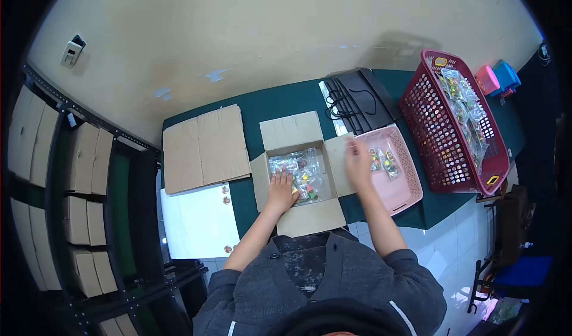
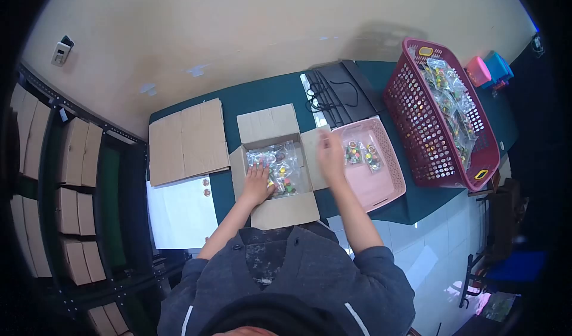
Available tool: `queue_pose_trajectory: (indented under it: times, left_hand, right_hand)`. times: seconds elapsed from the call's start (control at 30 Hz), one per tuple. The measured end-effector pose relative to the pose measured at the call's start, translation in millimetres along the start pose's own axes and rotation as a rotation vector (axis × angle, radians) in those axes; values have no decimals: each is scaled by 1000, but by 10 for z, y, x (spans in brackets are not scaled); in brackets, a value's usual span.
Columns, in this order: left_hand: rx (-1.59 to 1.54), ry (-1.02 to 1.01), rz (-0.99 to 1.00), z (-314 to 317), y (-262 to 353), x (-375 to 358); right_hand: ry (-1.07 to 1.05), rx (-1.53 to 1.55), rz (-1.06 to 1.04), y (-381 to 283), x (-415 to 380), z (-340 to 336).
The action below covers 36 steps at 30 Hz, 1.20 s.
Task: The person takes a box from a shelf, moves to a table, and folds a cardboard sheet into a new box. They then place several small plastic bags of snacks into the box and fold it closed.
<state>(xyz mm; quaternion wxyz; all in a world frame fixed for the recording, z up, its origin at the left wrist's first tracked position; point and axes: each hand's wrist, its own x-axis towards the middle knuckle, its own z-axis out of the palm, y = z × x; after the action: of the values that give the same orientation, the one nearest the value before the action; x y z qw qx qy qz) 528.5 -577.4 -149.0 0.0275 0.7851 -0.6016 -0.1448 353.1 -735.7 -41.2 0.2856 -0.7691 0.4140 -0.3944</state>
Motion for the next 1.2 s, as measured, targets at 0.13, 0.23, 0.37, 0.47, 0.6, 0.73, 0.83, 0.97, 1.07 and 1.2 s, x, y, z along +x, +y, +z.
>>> queue_pose_trajectory:
  times: [0.13, 0.23, 0.37, 0.47, 0.6, 0.73, 0.83, 0.97, 1.07, 1.2]
  left_hand:
    - [16, -12, -14, -150, 95, -22]
    - [-114, -46, -17, -183, 134, -46]
    - [-110, -136, -32, -230, 167, -77]
    - [-71, -98, -11, -250, 185, -87]
    - [-195, -1, 8, -564, 282, -83]
    - [-499, 213, 177, -881, 462, -35]
    - [-986, 239, 270, -1150, 660, -29]
    - [-1567, 156, 200, -1135, 754, -43]
    - [-1425, 281, 86, -1182, 614, -130]
    - [-1512, 369, 55, -1224, 573, -271]
  right_hand:
    - [226, -215, 241, 1256, 268, -467]
    - [92, -541, 465, 1957, 80, -625]
    - [-47, -569, 551, 2187, -198, -734]
    - [-28, -581, 571, 2623, -309, -746]
    - [164, 196, 687, 1857, -82, -940]
    - [193, 540, 479, 488, 34, -813]
    - [-61, 672, 445, -59, -135, -408]
    - [-353, 850, 530, -400, -489, 123]
    - [-392, 912, 500, -626, -523, 187]
    - [-463, 957, 450, -785, -514, 157]
